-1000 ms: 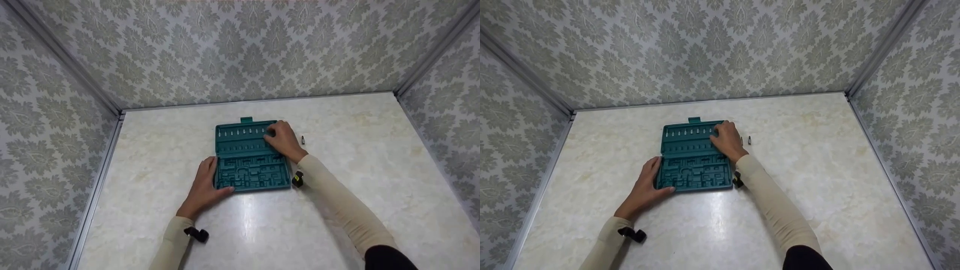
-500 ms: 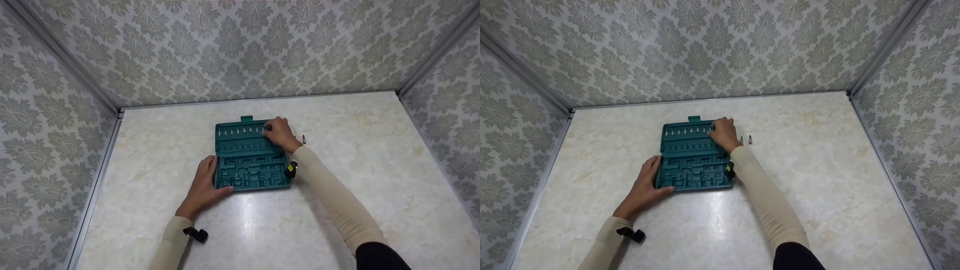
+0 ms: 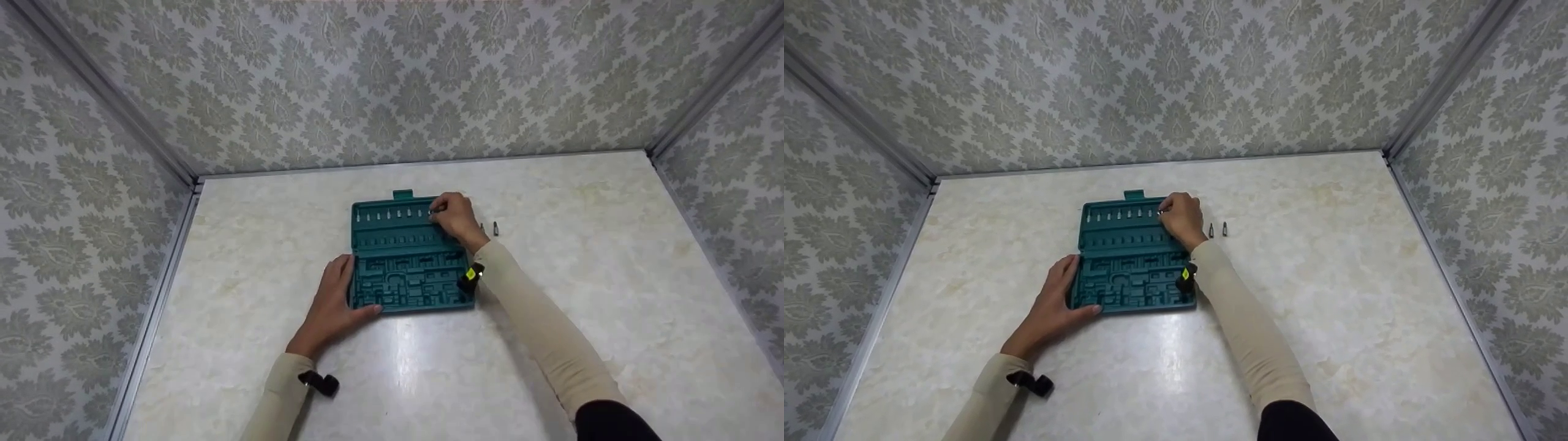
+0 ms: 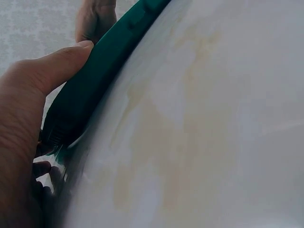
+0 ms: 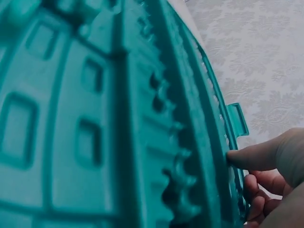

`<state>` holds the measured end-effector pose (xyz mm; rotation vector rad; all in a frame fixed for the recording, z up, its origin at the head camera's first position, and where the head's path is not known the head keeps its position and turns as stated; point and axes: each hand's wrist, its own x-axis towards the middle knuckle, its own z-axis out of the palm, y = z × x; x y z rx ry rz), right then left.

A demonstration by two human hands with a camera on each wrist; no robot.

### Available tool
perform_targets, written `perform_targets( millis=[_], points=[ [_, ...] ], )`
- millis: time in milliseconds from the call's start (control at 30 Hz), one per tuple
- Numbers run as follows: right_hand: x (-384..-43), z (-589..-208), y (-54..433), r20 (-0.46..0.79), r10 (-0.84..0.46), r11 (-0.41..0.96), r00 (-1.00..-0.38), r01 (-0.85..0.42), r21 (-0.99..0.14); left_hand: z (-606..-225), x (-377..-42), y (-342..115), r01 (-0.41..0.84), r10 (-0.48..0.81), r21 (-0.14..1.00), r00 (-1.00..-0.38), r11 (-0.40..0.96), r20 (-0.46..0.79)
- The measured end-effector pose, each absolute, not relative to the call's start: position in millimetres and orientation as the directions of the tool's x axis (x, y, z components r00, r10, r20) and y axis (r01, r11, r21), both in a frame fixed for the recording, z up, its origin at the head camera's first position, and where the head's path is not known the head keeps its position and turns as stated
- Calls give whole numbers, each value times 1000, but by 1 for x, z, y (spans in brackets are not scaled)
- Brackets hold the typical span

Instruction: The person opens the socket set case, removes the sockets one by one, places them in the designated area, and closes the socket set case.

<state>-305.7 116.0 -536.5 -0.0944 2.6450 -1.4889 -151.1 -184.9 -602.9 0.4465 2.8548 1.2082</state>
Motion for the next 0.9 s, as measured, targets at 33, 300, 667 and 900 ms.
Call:
perform_targets(
  millis=[33, 300, 667, 900],
  points=[
    [-306, -537, 116, -42, -105, 525, -994, -19, -851, -603, -151, -185, 258, 265, 703, -959, 663, 102],
    [-309, -539, 122, -4, -33, 405, -999, -10, -914, -602, -152, -186, 258, 264, 697, -959, 669, 102],
    [-292, -522, 150, 87, -4, 298, -996, -84, -951, -602, -153, -184, 241, 252, 700, -964, 672, 90],
    [-277, -526, 173, 129, 36, 312, -991, -112, -943, -601, -151, -183, 221, 238, 692, -968, 687, 72]
  ],
)
